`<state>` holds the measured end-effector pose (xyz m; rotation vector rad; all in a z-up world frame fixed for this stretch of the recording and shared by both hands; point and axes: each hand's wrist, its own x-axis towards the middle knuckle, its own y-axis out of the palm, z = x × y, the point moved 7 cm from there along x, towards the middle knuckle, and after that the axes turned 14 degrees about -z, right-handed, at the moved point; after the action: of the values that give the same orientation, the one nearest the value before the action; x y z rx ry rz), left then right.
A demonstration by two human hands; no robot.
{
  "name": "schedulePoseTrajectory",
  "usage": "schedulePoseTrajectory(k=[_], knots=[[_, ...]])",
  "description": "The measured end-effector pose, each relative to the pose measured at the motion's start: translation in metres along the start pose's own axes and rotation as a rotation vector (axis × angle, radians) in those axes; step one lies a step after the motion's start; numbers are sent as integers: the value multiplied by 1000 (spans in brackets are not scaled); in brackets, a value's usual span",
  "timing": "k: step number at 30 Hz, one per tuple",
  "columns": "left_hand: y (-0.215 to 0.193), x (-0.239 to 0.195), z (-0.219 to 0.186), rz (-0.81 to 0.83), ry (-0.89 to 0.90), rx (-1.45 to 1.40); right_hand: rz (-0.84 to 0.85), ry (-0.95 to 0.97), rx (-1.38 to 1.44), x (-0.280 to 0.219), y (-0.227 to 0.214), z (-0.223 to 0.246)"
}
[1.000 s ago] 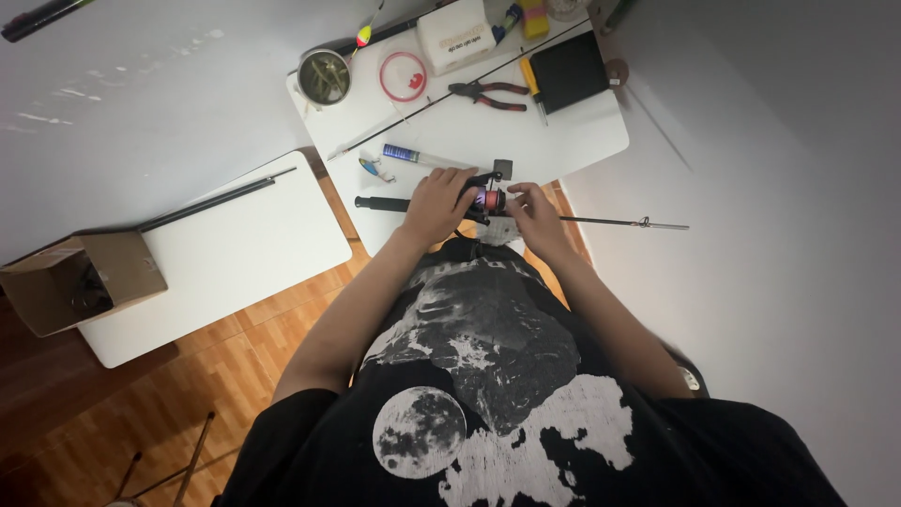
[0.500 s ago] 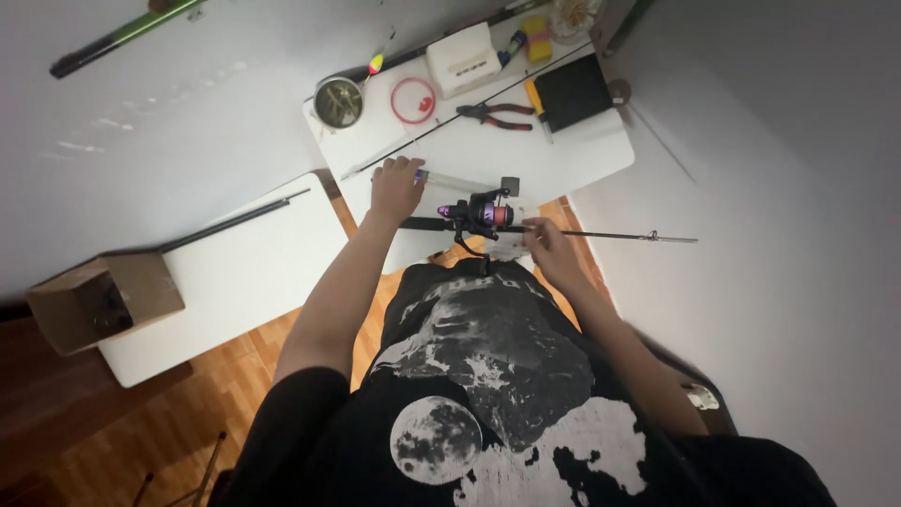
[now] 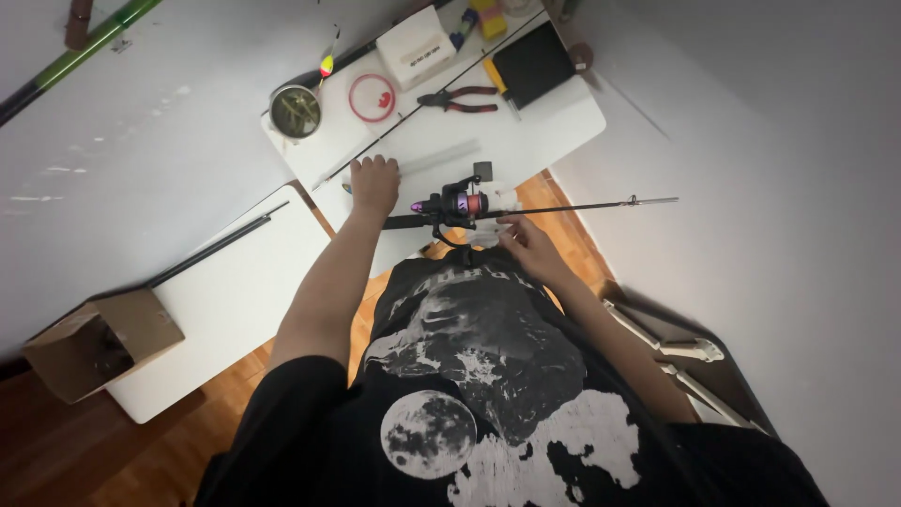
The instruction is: The person assembles a fishing reel by inserting a clear plastic tube into the spool and rotating it to secure the fit. They then manipulate the handle and other components of the reel while it rests on a white table.
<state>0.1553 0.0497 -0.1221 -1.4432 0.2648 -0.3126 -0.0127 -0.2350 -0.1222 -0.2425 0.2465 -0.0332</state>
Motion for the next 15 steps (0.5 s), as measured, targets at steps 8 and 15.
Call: schedulePoseTrajectory(k=[8,15], knots=[[-76,-28,16,-157,-127,-338,61,98,227,18,31,-12],[-112,-62,10,-260,-370,-889,228,470,728,32,61,-38]])
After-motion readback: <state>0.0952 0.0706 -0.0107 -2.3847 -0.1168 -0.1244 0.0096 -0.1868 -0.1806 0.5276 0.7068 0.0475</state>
